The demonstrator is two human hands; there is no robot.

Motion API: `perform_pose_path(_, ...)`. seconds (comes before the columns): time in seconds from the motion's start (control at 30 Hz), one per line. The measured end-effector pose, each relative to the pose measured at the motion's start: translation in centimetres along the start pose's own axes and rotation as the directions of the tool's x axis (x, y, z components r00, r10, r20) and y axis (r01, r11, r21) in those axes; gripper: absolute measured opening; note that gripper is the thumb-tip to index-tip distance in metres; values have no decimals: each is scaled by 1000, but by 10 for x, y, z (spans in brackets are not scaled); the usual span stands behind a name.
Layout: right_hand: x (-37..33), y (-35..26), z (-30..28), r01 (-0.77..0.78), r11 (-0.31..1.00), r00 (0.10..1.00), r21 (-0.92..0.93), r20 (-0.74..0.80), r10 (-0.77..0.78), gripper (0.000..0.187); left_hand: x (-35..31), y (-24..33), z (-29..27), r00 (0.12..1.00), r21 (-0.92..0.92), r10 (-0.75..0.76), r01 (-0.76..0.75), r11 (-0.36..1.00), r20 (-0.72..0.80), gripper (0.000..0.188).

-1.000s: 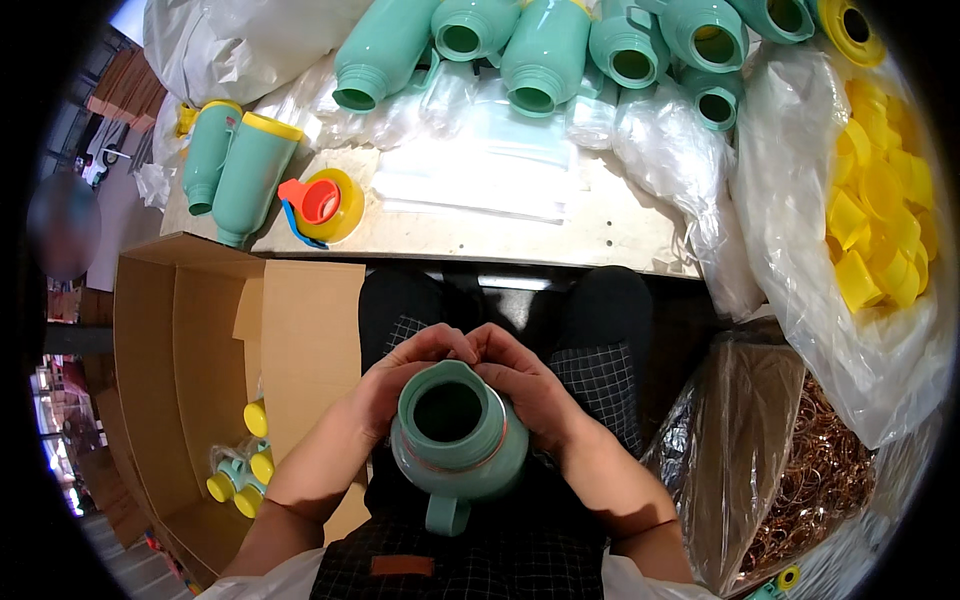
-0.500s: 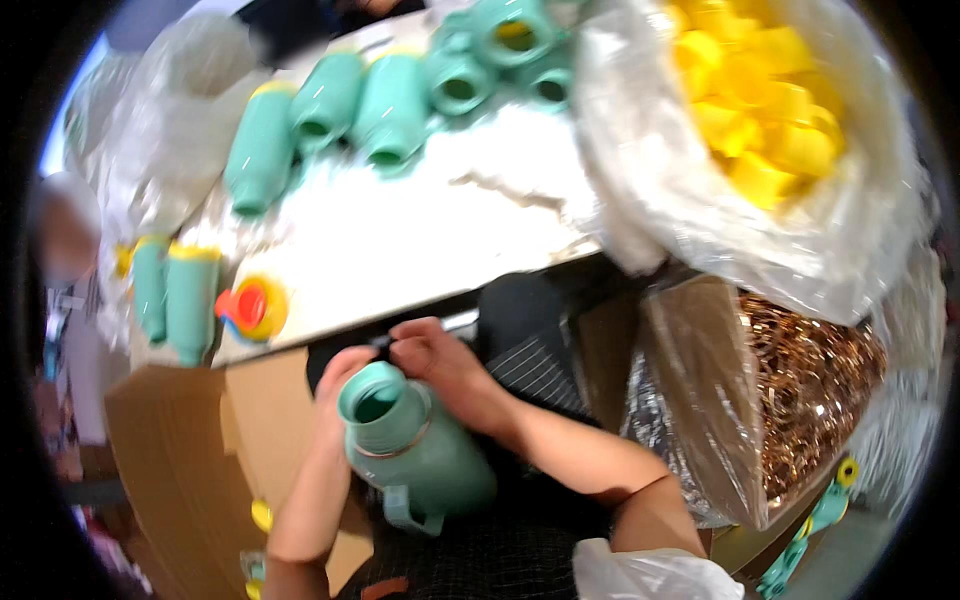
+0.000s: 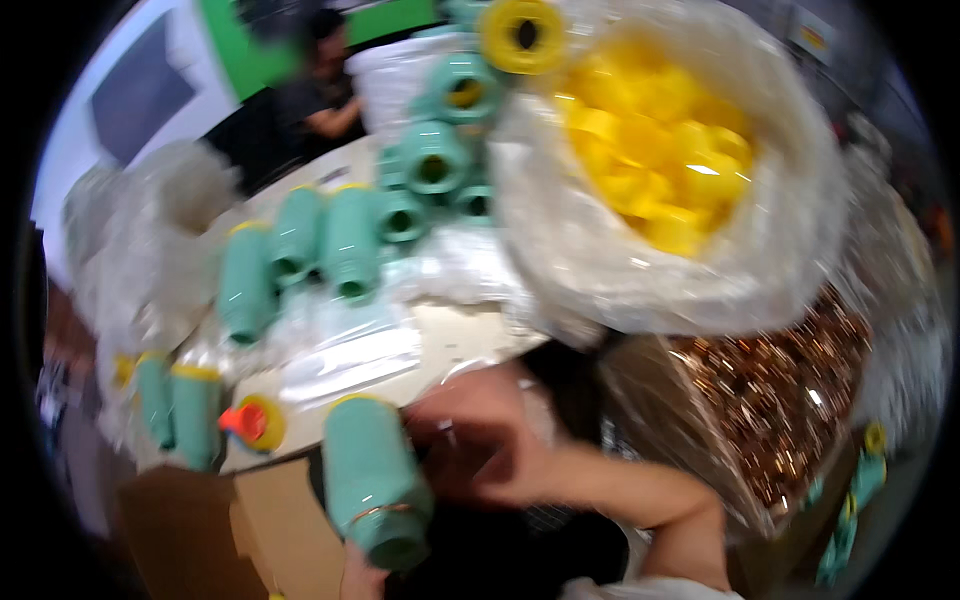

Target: The person assembles teal water bottles by inserting copper rings into the necks, screwing on yellow lids, and placing the completed units into a cardboard box. The process is repeated for multiple bottles throughout the clip.

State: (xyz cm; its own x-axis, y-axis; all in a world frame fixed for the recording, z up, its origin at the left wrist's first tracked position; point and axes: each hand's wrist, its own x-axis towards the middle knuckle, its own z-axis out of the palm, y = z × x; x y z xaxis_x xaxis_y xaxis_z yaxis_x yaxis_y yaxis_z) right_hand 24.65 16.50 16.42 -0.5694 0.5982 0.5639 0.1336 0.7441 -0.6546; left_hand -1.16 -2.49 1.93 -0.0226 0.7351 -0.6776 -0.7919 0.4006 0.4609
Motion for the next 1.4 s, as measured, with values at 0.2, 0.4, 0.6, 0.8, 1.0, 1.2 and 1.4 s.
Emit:
perform_pose_path(0.2,-121,251,-333,-652,-207,695,-730,-684,223,68,11,28,45,993,12,52,-53,998,107,66)
perform_pose_path(0.4,-94,237,-272,-657,-80,748,-749,-661,47,62,38,10,56,967,-190,234,-213,958,97,35)
perform_pose_path(0.6,-37,67,-55,9,718,877,-696,-339,-340,67,67,6,50,898,21,415,-422,906,144,13)
perform_pose_path(0.8,-96,39,120,574,756,705,-314,-280,-651,42,29,28,54,916,-218,356,-315,924,186,17)
perform_pose_path(1.0,-94,34,184,587,794,375,-156,-817,-438,24,-9,47,12,933,227,360,-350,909,-1,44)
perform_pose_path(1.2,-173,55,158,-33,995,898,-91,-440,-10,56,11,14,17,917,135,395,-385,913,-51,48)
perform_pose_path(1.4,-94,-6,132,-168,967,901,192,-369,230,55,2,7,37,942,11,322,-322,947,-98,57)
